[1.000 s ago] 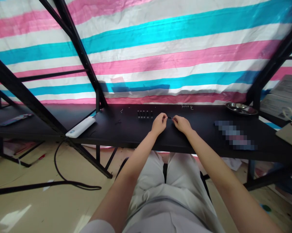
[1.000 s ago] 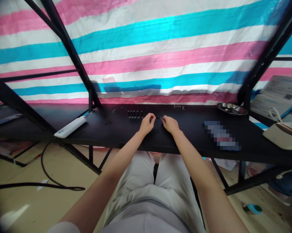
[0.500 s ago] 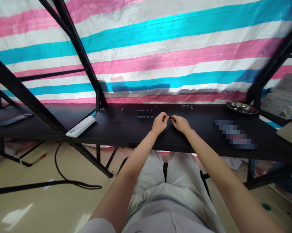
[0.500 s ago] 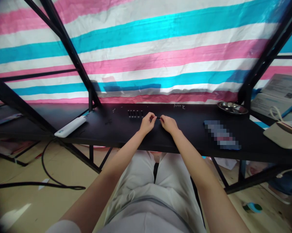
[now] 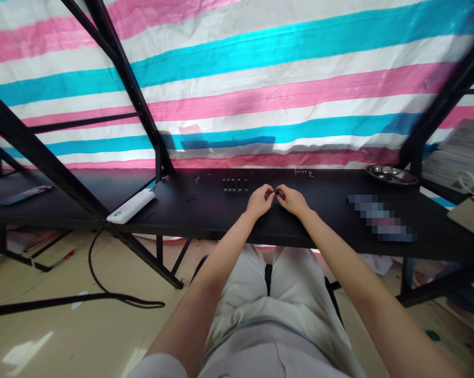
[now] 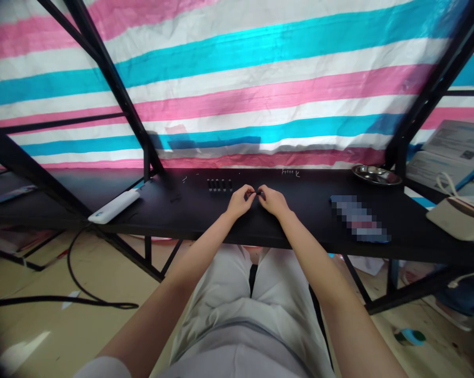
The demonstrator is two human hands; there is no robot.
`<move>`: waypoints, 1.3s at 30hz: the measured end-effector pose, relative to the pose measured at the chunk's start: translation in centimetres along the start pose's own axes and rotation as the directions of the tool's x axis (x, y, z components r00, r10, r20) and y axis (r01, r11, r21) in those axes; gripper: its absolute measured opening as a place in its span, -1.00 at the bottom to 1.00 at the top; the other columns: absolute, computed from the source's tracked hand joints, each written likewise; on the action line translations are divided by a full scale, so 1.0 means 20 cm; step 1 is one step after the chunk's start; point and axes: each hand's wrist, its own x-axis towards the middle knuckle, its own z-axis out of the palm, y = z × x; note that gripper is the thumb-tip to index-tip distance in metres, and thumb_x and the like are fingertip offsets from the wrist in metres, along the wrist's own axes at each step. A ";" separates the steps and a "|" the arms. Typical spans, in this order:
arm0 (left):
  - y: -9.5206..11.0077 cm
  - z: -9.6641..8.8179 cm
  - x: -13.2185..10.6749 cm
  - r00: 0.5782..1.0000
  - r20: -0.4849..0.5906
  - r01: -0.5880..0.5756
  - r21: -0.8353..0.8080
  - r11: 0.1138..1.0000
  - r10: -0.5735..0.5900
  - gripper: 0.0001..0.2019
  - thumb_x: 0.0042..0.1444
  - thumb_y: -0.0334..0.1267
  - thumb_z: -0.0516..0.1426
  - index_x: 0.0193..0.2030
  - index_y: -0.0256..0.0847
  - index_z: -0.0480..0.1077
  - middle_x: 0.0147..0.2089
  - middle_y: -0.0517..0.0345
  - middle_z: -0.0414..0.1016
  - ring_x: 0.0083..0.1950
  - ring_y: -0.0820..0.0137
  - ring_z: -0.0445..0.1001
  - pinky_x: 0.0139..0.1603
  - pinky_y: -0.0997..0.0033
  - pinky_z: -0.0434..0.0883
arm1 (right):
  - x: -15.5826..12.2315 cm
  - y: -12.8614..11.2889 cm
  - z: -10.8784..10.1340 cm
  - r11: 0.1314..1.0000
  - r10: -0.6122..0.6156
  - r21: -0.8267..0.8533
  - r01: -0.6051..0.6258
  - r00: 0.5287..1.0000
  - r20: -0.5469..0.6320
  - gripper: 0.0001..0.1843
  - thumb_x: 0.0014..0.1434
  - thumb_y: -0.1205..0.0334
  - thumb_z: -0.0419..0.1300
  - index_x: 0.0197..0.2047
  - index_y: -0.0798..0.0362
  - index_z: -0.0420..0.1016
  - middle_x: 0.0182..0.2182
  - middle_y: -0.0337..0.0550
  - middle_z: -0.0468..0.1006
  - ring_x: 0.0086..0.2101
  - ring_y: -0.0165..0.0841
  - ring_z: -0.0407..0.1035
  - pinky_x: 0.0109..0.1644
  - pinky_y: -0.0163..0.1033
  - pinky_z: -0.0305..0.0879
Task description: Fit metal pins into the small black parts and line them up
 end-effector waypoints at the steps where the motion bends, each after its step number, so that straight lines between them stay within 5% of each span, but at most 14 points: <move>1: 0.00 0.00 0.00 1.000 -0.005 0.003 0.006 1.000 -0.003 -0.95 0.10 -0.32 0.05 -0.27 -0.19 0.29 -0.34 0.20 0.38 -0.34 0.48 0.35 -0.23 0.46 0.34 | 0.00 0.00 0.00 1.000 -0.005 0.000 0.005 1.000 -0.001 -0.73 0.14 0.20 0.03 -0.09 0.03 0.35 -0.42 -0.19 0.50 -0.41 -0.36 0.35 -0.36 -0.33 0.12; 14: -0.02 0.01 0.01 0.999 -0.046 0.023 -0.061 0.998 -0.026 -0.91 0.13 -0.28 0.06 -0.22 -0.19 0.31 -0.30 0.16 0.44 -0.29 0.47 0.42 -0.21 0.46 0.36 | 0.01 0.01 0.01 1.000 -0.013 -0.018 0.013 1.000 0.005 -0.74 0.18 0.19 0.01 -0.13 0.04 0.44 -0.31 -0.13 0.54 -0.35 -0.35 0.38 -0.32 -0.31 0.15; 22: -0.02 -0.01 0.05 0.992 0.118 0.023 0.102 0.994 -0.035 -0.89 0.14 -0.26 0.06 -0.21 -0.19 0.33 -0.32 0.17 0.45 -0.28 0.44 0.41 -0.20 0.44 0.36 | 0.01 0.03 0.01 1.000 0.029 0.004 -0.029 0.999 0.019 -0.75 0.15 0.19 0.05 -0.12 0.04 0.41 -0.36 -0.16 0.52 -0.37 -0.36 0.37 -0.36 -0.32 0.13; 28: -0.01 -0.17 0.28 0.914 0.389 -0.269 0.365 0.891 0.116 -0.87 0.13 -0.33 0.04 -0.21 -0.20 0.39 -0.22 0.08 0.49 -0.16 0.33 0.40 -0.09 0.32 0.29 | 0.02 0.03 0.01 0.996 0.064 0.060 -0.067 0.997 0.049 -0.65 0.13 0.16 0.09 0.00 0.04 0.31 -0.38 -0.19 0.48 -0.36 -0.37 0.35 -0.37 -0.33 0.12; 33: -0.02 -0.30 0.49 0.882 0.467 -0.238 0.554 0.798 -0.062 -0.85 0.04 -0.39 0.10 -0.23 -0.20 0.44 -0.21 0.09 0.52 -0.08 0.26 0.39 -0.01 0.22 0.20 | 0.02 0.04 0.02 0.993 0.095 0.063 -0.097 0.995 0.039 -0.66 0.15 0.20 0.07 0.00 0.05 0.31 -0.35 -0.18 0.47 -0.34 -0.37 0.35 -0.34 -0.32 0.13; 39: -0.07 -0.34 0.52 0.840 0.503 -0.193 0.623 0.758 -0.200 -0.82 -0.01 -0.45 0.10 -0.27 -0.20 0.44 -0.20 0.10 0.53 -0.11 0.27 0.41 0.07 0.08 0.09 | 0.03 0.05 0.03 0.993 0.092 0.067 -0.095 0.995 0.044 -0.70 0.14 0.22 0.07 -0.03 0.04 0.33 -0.36 -0.19 0.47 -0.32 -0.37 0.35 -0.33 -0.32 0.14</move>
